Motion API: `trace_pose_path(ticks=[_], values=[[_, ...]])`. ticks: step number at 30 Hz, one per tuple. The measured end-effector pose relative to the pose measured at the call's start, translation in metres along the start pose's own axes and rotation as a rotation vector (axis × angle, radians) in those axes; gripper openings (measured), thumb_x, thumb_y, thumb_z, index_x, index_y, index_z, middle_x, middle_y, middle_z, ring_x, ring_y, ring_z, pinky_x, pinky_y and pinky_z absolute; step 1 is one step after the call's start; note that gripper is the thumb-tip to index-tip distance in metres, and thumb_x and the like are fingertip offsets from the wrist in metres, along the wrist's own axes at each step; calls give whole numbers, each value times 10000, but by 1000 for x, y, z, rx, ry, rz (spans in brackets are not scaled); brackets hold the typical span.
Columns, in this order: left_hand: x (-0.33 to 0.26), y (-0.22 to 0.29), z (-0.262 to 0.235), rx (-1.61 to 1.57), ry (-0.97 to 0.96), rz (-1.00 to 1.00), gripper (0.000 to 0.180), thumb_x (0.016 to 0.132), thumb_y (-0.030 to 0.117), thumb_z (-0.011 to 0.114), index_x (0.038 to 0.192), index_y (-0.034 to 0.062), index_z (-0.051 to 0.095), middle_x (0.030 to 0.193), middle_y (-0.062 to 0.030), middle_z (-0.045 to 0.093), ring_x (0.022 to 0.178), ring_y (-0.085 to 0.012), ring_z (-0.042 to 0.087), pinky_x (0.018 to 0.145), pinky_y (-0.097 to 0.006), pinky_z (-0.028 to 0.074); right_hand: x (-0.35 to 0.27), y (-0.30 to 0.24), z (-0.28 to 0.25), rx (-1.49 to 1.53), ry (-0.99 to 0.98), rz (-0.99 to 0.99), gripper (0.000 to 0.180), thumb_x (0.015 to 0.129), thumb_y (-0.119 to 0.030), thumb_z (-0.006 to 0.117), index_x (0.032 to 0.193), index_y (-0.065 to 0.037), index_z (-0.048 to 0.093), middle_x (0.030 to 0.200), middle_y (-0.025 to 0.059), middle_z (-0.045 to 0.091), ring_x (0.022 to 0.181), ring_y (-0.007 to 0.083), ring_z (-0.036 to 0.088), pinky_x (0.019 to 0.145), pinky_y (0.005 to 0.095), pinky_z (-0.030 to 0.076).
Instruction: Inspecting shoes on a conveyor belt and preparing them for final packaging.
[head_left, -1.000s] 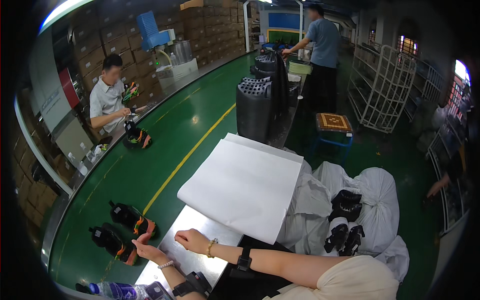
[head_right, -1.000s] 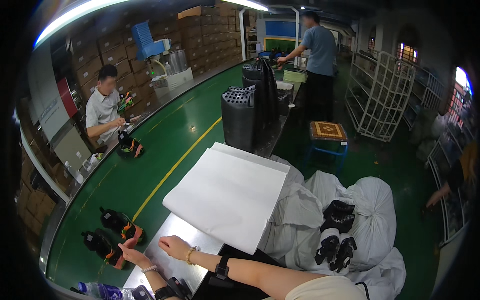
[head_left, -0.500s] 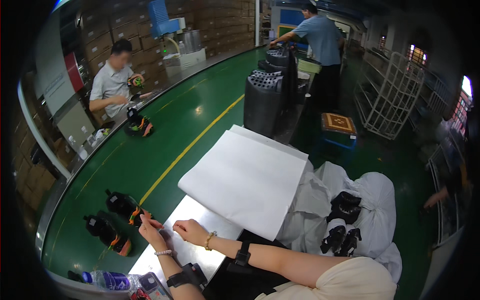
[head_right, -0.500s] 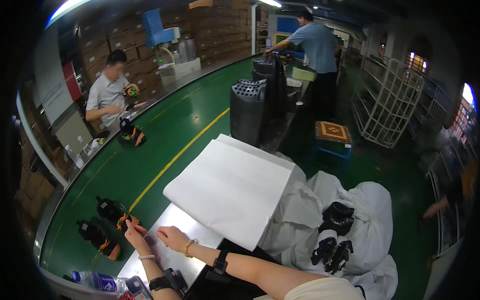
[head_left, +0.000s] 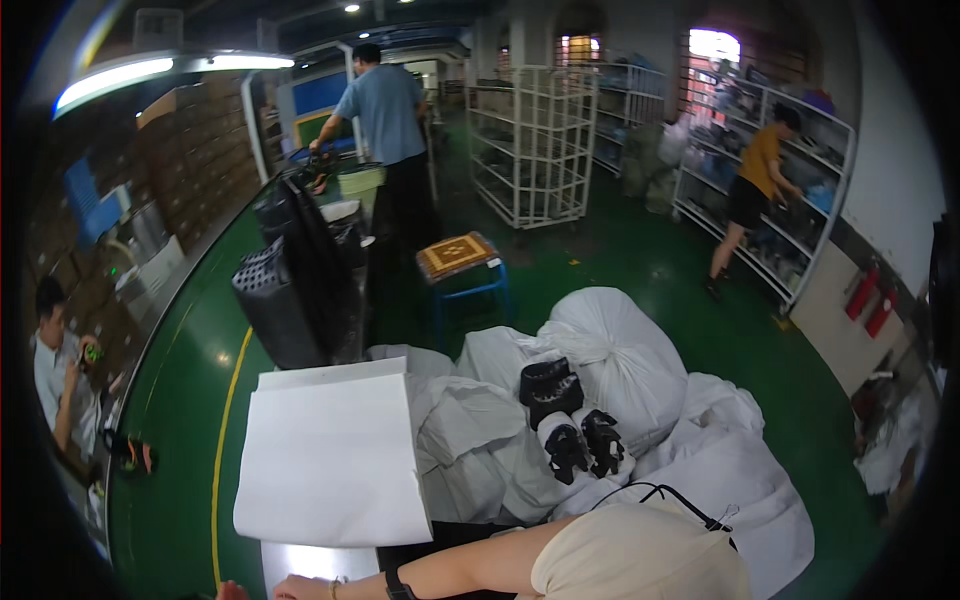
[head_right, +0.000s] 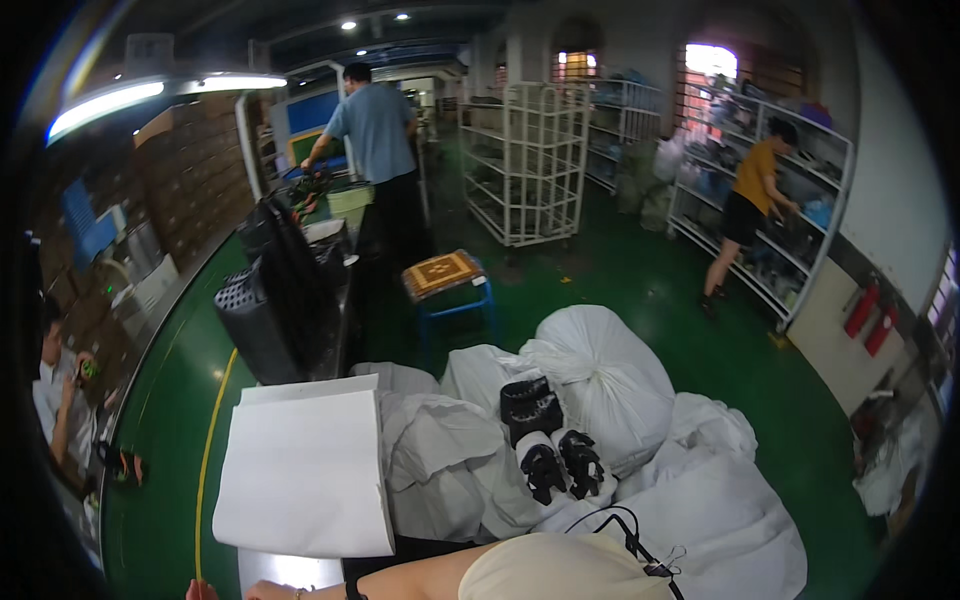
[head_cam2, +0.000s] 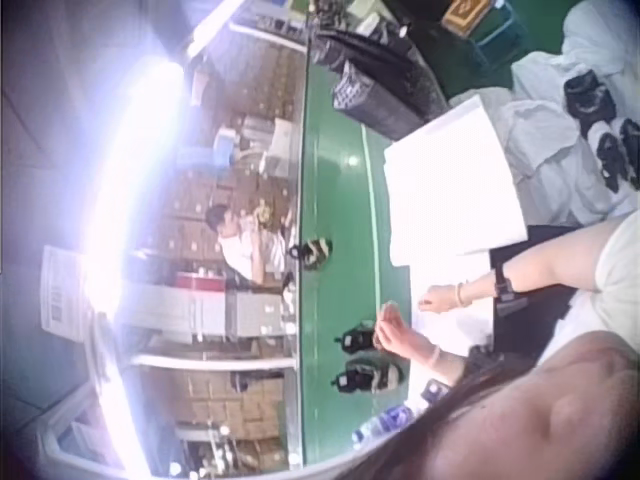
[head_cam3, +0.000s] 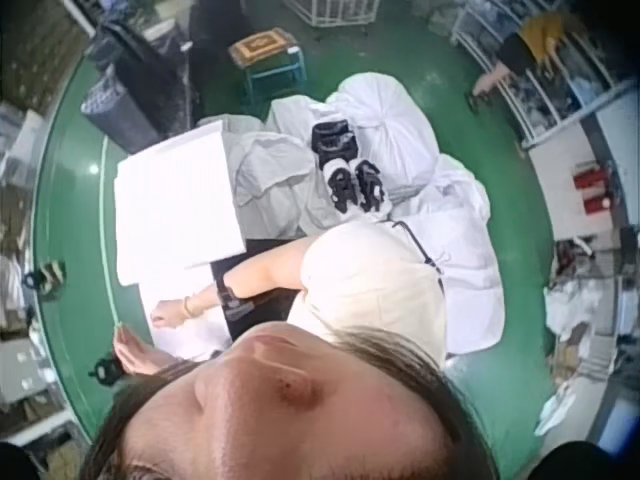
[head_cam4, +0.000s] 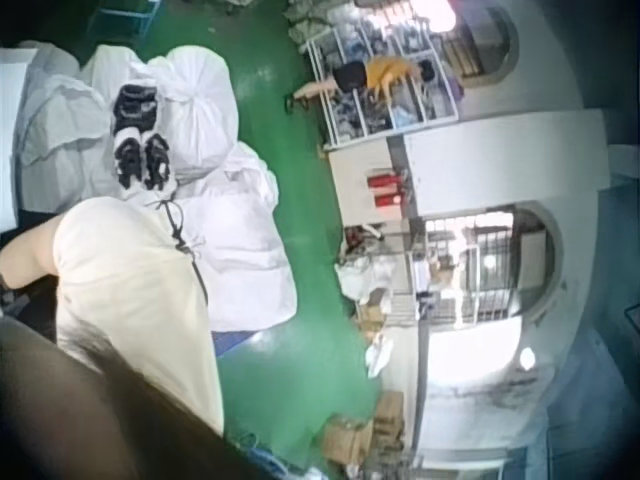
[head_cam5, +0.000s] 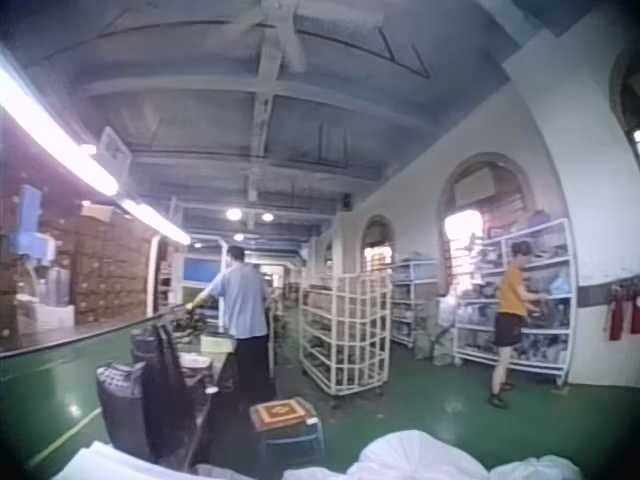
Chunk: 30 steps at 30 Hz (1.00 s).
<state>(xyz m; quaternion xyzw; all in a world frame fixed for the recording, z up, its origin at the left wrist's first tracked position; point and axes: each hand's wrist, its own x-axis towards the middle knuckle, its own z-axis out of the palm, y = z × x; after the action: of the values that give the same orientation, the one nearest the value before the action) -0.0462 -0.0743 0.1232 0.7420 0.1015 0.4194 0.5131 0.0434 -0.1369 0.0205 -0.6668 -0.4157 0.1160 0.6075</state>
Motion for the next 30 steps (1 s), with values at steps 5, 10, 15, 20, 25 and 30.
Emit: trace_pose_path(ticks=[5, 10, 15, 20, 25, 30], values=[[-34, 66, 46, -428, -603, -243, 351, 944, 198, 420, 1143, -72, 525, 1137, -198, 568, 1053, -294, 559, 868, -383, 475, -3, 6, 5, 72, 39, -38, 285, 806, -260, 526, 719, -8, 628, 665, 204, 602, 552, 322, 565, 561, 419, 449], [-41, 97, 83, -428, -896, -237, 367, 950, 218, 411, 1132, -78, 529, 1124, -194, 579, 1049, -290, 565, 877, -372, 467, -2, 8, 9, 40, 82, -19, 276, 780, -264, 556, 692, -12, 626, 645, 203, 593, 559, 332, 572, 551, 425, 450], [-46, 114, 109, -438, -1077, -215, 385, 957, 237, 403, 1121, -85, 534, 1112, -190, 589, 1045, -285, 570, 885, -362, 460, -4, 5, 0, 38, 75, 25, 245, 770, -241, 556, 716, -13, 629, 651, 178, 587, 584, 305, 566, 565, 407, 451], [-53, 127, 126, -458, -1234, -186, 405, 963, 256, 394, 1110, -92, 539, 1099, -186, 599, 1041, -281, 575, 894, -351, 452, -9, 4, -10, 33, 93, 36, 234, 792, -217, 529, 748, -8, 624, 663, 153, 577, 604, 269, 549, 578, 388, 447], [-56, 142, 133, -481, -1356, -145, 427, 970, 276, 385, 1099, -99, 544, 1087, -182, 610, 1038, -277, 580, 903, -341, 444, -10, -5, -25, 47, 108, 41, 226, 815, -194, 501, 780, -4, 620, 675, 128, 566, 624, 234, 532, 591, 369, 443], [-62, 148, 101, -591, -1311, -104, 450, 976, 295, 377, 1088, -105, 549, 1074, -178, 620, 1034, -272, 586, 911, -331, 436, -21, -8, -11, 104, 31, 87, 223, 837, -170, 474, 812, 1, 615, 688, 103, 555, 644, 198, 514, 604, 350, 438]])
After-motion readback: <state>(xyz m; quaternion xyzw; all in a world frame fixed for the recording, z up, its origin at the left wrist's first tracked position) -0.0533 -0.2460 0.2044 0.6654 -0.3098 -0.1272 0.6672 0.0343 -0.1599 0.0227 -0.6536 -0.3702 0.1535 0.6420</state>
